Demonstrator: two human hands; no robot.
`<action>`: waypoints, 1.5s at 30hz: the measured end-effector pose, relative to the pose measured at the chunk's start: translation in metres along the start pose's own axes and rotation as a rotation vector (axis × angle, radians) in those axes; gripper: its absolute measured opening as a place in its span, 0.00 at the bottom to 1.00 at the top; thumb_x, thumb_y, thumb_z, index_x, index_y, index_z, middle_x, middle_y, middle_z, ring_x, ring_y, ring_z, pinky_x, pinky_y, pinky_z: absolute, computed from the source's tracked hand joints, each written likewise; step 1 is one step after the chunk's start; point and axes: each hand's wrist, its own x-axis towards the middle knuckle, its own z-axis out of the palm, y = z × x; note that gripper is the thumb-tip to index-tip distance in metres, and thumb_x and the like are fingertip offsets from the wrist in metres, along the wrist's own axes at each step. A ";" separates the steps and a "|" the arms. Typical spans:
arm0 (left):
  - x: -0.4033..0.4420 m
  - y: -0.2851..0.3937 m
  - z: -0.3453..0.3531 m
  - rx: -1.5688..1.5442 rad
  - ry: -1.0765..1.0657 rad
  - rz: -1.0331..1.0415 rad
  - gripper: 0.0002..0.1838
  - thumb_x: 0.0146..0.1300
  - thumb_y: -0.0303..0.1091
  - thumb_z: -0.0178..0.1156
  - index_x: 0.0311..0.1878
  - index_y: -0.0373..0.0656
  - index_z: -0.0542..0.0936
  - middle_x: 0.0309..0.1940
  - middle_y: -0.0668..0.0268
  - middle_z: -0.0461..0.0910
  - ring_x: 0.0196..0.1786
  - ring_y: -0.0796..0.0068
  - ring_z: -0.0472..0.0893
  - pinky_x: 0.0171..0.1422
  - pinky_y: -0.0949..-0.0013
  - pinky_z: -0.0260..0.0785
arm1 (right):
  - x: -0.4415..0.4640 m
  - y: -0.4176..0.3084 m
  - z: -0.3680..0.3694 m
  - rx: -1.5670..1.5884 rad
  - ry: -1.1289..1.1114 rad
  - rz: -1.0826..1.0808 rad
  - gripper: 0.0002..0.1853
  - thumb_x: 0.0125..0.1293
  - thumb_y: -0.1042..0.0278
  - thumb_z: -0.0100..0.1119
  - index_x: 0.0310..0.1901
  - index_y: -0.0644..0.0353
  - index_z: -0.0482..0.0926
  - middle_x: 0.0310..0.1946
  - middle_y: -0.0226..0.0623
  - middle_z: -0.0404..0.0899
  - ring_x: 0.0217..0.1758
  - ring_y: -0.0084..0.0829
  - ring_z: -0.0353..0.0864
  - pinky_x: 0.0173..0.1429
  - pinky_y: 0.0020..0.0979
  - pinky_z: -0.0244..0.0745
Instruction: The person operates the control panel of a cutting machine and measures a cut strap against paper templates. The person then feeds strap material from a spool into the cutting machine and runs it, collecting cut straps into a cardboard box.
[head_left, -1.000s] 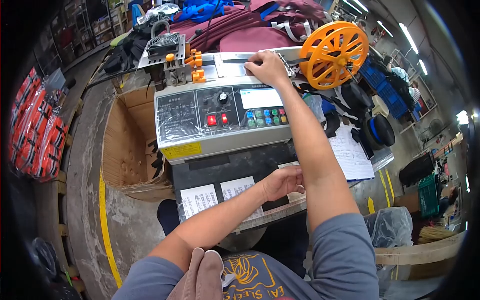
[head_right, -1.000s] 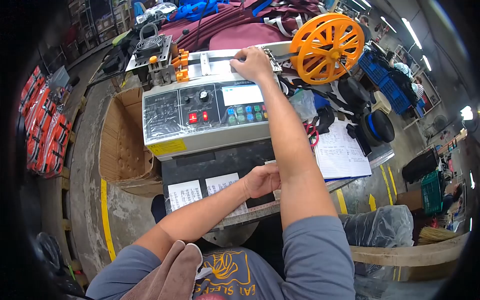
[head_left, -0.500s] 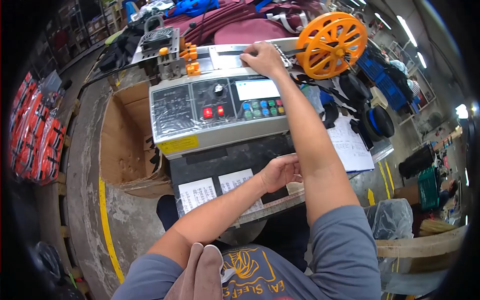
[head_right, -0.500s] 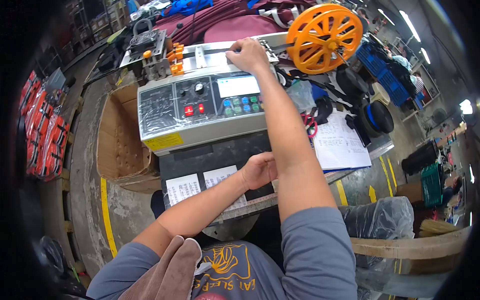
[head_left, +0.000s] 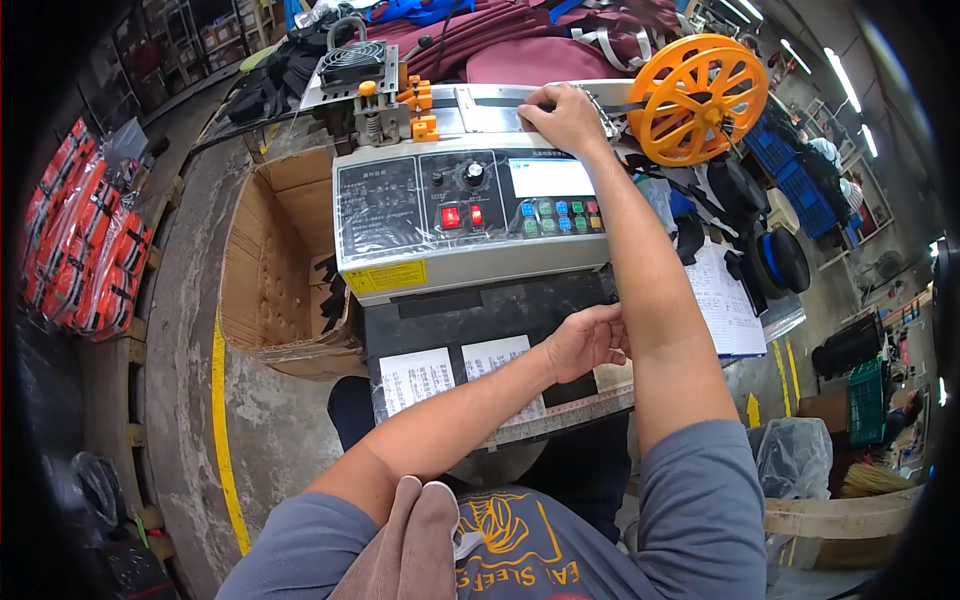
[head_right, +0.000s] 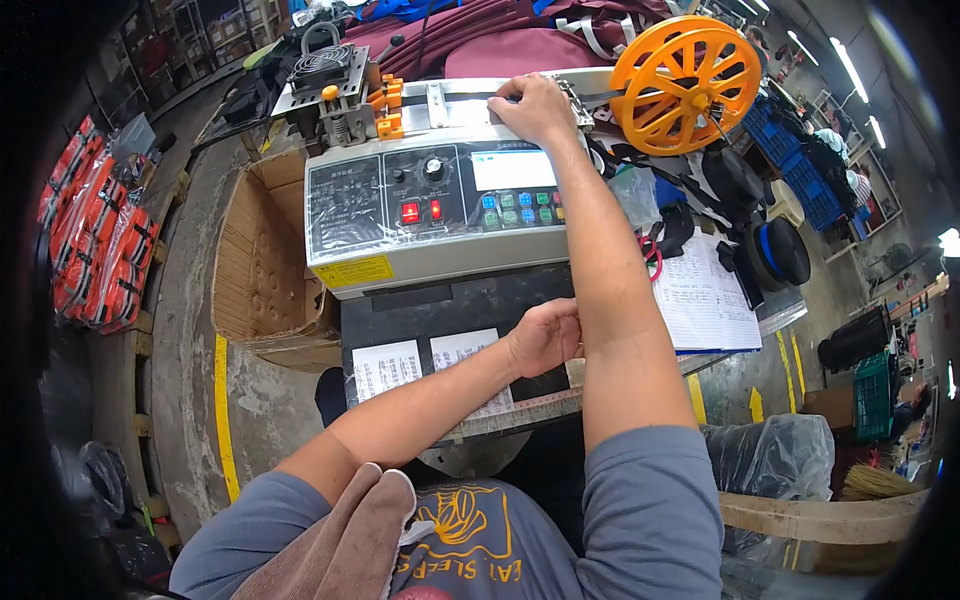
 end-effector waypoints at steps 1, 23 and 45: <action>0.000 0.001 0.001 0.006 0.009 0.004 0.26 0.81 0.57 0.49 0.61 0.47 0.84 0.52 0.67 0.87 0.53 0.72 0.83 0.59 0.64 0.72 | 0.000 0.001 0.000 -0.009 -0.007 -0.002 0.18 0.58 0.46 0.71 0.44 0.47 0.94 0.53 0.40 0.87 0.65 0.45 0.83 0.73 0.44 0.75; 0.000 0.012 0.004 -0.006 0.113 0.031 0.31 0.81 0.65 0.44 0.60 0.49 0.84 0.50 0.69 0.87 0.50 0.74 0.82 0.58 0.65 0.70 | -0.007 -0.012 -0.002 -0.253 0.032 -0.036 0.23 0.63 0.44 0.67 0.55 0.47 0.89 0.55 0.36 0.85 0.66 0.41 0.81 0.77 0.54 0.62; 0.008 0.035 -0.027 0.041 0.298 0.181 0.39 0.82 0.71 0.37 0.59 0.44 0.82 0.40 0.71 0.84 0.40 0.77 0.81 0.51 0.67 0.71 | -0.006 -0.011 -0.003 -0.183 0.010 -0.028 0.25 0.63 0.46 0.67 0.57 0.49 0.86 0.57 0.37 0.83 0.69 0.40 0.78 0.79 0.54 0.59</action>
